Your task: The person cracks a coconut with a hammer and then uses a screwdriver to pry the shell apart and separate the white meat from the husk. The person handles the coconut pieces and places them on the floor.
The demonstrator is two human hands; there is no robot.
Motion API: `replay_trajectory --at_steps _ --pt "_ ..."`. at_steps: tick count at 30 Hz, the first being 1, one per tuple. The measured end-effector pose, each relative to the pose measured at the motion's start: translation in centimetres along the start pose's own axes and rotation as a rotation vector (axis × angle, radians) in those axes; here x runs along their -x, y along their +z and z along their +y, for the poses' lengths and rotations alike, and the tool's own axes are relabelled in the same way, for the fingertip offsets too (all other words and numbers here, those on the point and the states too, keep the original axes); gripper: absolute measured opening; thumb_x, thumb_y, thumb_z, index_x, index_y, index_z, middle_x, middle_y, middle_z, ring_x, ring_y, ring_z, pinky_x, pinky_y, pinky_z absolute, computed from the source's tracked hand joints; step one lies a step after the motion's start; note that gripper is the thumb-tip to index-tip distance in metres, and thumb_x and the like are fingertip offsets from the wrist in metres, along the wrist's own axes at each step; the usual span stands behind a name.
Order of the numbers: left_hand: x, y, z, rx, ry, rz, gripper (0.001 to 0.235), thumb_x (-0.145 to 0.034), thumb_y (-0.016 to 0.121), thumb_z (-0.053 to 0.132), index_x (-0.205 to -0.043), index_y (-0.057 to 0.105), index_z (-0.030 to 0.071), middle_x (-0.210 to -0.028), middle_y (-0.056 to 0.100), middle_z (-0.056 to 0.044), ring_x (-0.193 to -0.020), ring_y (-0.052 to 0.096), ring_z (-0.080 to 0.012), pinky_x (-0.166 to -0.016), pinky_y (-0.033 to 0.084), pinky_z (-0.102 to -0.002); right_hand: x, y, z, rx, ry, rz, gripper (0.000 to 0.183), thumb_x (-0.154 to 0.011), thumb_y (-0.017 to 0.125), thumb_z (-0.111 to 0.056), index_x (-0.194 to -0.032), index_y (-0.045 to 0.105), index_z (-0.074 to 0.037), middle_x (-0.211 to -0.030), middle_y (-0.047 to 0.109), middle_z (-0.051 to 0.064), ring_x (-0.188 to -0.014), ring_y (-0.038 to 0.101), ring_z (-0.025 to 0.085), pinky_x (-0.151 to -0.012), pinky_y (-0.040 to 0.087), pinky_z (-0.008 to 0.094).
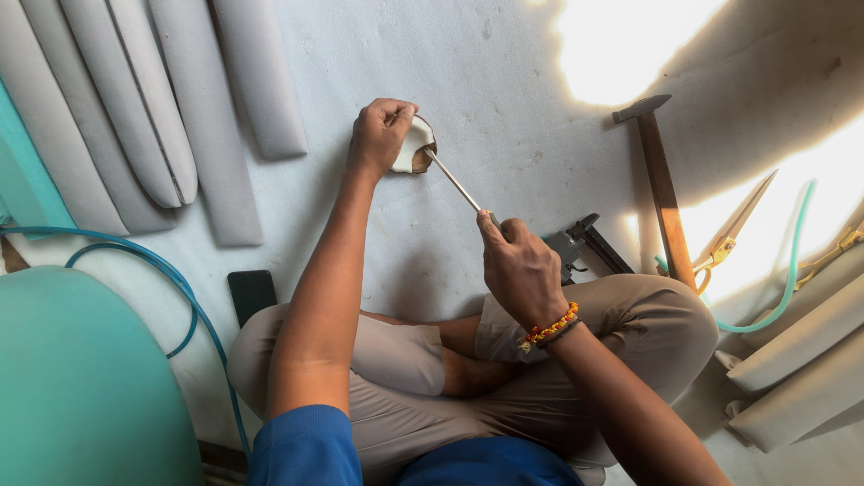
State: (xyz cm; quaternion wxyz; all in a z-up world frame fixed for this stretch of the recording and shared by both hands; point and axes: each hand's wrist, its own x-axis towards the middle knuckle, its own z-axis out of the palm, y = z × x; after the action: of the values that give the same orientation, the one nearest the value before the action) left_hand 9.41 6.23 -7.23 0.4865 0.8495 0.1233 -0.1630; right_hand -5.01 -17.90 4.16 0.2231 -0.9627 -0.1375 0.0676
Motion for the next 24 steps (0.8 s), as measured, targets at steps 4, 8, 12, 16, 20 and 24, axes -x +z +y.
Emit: replay_trajectory --at_steps 4,8,12,16,20,24 --pt "-0.2 0.8 -0.4 -0.047 0.058 0.009 0.037 -0.099 0.059 0.036 -0.112 0.077 0.007 -0.114 0.076 -0.012 -0.111 0.069 -0.0248 -0.095 0.053 -0.038 0.3 0.0 0.2 0.045 0.024 -0.014 0.037 -0.098 0.064 -0.012 -0.135 0.067 -0.012 -0.093 0.071 0.014 -0.056 0.063 0.016 -0.042 0.052 0.032" --pt "-0.6 1.8 -0.9 -0.058 0.06 0.065 0.04 -0.103 0.048 0.035 -0.109 0.072 0.004 -0.11 0.074 -0.014 -0.104 0.072 -0.027 -0.091 0.056 -0.04 -0.2 0.0 0.1 0.008 0.048 -0.071 0.043 -0.096 0.063 -0.009 -0.139 0.064 -0.009 -0.09 0.071 0.016 -0.054 0.063 0.018 -0.041 0.053 0.033" --pt "-1.6 2.5 -1.5 -0.195 0.098 0.13 0.04 -0.105 0.044 0.031 -0.097 0.07 0.003 -0.099 0.074 -0.017 -0.094 0.072 -0.0303 -0.086 0.055 -0.044 -0.7 -0.1 -0.6 0.025 0.041 -0.095 0.044 -0.095 0.062 -0.006 -0.139 0.063 -0.005 -0.091 0.071 0.019 -0.053 0.064 0.018 -0.04 0.053 0.034" --pt "-2.9 2.5 -1.7 -0.279 0.149 0.118 0.038 -0.106 0.045 0.028 -0.095 0.071 0.003 -0.096 0.071 -0.017 -0.092 0.07 -0.0314 -0.087 0.055 -0.045 -1.6 -0.6 -0.7 -0.009 0.055 -0.155 0.043 -0.095 0.061 -0.005 -0.138 0.062 -0.001 -0.086 0.07 0.021 -0.047 0.064 0.019 -0.036 0.052 0.035" --pt "-3.0 2.4 -1.8 -0.22 0.121 0.082 0.037 -0.105 0.046 0.029 -0.099 0.07 0.001 -0.102 0.069 -0.018 -0.096 0.069 -0.0316 -0.087 0.055 -0.045 -2.2 -0.6 -1.0 0.002 0.081 -0.159 0.043 -0.094 0.061 -0.004 -0.137 0.063 -0.001 -0.081 0.068 0.018 -0.047 0.064 0.021 -0.04 0.053 0.037" --pt "-2.3 2.5 -1.3 -0.174 0.018 0.083 0.038 -0.104 0.05 0.032 -0.102 0.068 -0.001 -0.106 0.067 -0.018 -0.101 0.067 -0.0306 -0.091 0.054 -0.043 -2.4 -0.6 -1.8 0.017 0.091 -0.159 0.044 -0.094 0.061 -0.003 -0.137 0.063 -0.002 -0.081 0.067 0.018 -0.048 0.064 0.022 -0.04 0.052 0.037"
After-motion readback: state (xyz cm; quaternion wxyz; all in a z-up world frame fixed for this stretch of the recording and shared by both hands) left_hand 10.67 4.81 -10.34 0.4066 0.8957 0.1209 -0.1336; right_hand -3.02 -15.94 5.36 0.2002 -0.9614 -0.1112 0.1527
